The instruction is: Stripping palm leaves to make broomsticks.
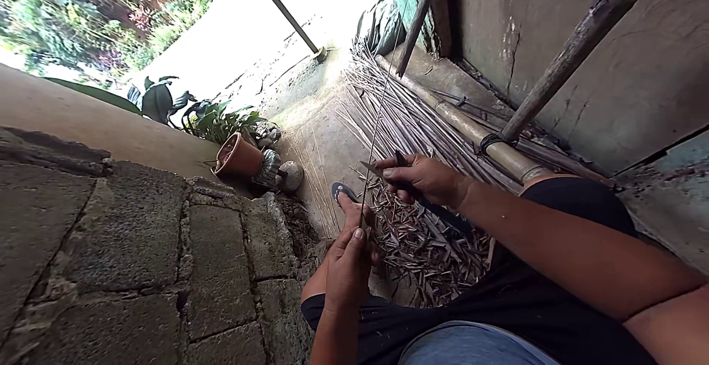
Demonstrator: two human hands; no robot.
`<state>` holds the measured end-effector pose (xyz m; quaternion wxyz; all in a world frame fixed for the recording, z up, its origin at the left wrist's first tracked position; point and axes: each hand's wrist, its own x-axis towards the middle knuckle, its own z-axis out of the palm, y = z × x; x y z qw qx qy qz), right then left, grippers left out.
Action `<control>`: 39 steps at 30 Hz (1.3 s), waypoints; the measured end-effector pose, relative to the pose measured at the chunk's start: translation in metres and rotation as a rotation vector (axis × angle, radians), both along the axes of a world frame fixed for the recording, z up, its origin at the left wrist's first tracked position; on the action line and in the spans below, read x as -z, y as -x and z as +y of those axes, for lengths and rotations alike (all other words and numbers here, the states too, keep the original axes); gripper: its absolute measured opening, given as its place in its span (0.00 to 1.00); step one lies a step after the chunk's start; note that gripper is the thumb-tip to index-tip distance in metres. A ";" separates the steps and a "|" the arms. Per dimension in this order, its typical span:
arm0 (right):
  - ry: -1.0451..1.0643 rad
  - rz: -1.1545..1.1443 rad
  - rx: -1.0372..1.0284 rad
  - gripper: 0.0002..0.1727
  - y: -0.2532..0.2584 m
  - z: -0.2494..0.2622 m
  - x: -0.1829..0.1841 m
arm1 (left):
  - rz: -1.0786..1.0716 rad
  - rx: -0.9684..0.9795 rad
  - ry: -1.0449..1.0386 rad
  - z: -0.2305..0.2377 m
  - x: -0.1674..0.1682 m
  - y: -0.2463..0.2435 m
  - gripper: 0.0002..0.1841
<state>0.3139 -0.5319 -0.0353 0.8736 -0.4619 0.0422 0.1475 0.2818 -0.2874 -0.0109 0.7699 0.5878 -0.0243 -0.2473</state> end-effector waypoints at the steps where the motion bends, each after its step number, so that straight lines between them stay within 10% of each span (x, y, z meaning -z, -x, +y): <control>1: 0.002 -0.007 -0.013 0.18 0.000 -0.001 0.001 | 0.034 0.002 0.028 0.000 0.000 0.000 0.14; 15: 0.051 -0.095 -0.264 0.18 0.015 0.016 -0.002 | 0.030 0.068 0.062 0.003 0.001 -0.006 0.14; 22: -0.004 0.026 0.028 0.18 0.000 -0.002 -0.001 | -0.018 0.143 0.025 0.006 0.005 -0.009 0.14; 30: 0.039 -0.044 -0.376 0.21 0.020 0.029 0.001 | -0.658 0.009 -0.540 0.002 0.016 -0.013 0.12; 39: 0.019 0.057 -0.129 0.19 0.014 0.017 -0.011 | -1.045 -0.078 -0.895 0.003 0.020 -0.012 0.11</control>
